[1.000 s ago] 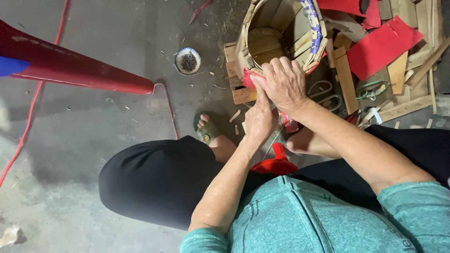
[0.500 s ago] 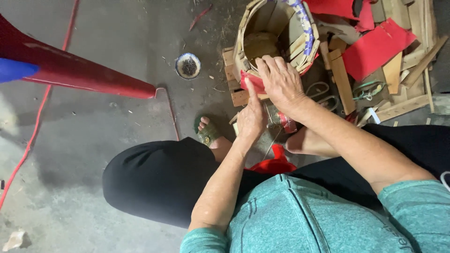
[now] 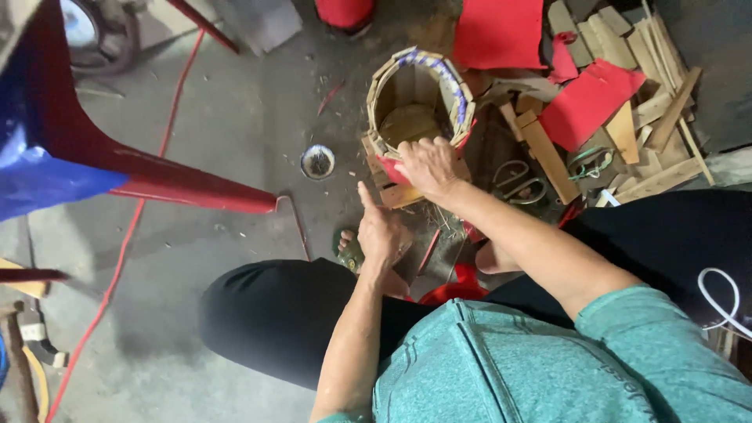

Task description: Applying adhesive tape and red decorative paper to the exterior of a wooden drum shell.

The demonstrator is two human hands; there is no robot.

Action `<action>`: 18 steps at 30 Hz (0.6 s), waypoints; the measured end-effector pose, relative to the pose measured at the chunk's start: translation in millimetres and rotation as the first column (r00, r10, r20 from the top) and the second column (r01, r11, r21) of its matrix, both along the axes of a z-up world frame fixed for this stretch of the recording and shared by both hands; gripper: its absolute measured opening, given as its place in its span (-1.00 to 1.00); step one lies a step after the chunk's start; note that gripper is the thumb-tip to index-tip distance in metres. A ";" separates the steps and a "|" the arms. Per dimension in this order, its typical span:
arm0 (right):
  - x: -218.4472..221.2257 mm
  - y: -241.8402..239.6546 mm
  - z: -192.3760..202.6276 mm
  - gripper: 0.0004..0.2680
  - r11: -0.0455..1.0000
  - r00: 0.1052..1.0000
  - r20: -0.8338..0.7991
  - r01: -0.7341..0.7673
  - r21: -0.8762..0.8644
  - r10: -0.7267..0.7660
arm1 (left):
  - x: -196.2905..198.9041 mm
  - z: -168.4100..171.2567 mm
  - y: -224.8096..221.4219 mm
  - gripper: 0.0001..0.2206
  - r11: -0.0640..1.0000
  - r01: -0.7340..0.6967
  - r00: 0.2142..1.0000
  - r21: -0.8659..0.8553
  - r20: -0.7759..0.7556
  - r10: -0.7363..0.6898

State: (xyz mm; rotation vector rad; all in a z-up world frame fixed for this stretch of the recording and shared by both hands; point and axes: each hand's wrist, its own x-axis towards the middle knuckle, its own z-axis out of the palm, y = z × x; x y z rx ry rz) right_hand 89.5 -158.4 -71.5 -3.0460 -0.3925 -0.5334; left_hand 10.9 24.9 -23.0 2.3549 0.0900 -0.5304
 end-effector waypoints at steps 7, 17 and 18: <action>-24.7 -3.1 91.3 -0.45 0.968 0.992 0.084 -0.115 0.223 0.098 | 1.7 59.0 22.5 -0.09 0.968 -0.165 0.944 -0.192 0.253 0.211; -102.8 -32.3 211.8 -0.84 0.216 0.990 -0.096 0.072 0.974 0.103 | 4.3 171.9 -1.0 -0.35 0.481 -0.049 0.902 -0.875 0.168 0.397; -113.1 -28.1 218.6 -0.85 0.129 0.976 -0.156 0.137 0.982 0.150 | 3.2 177.9 -9.0 -0.39 0.494 0.001 0.893 -0.870 0.223 0.392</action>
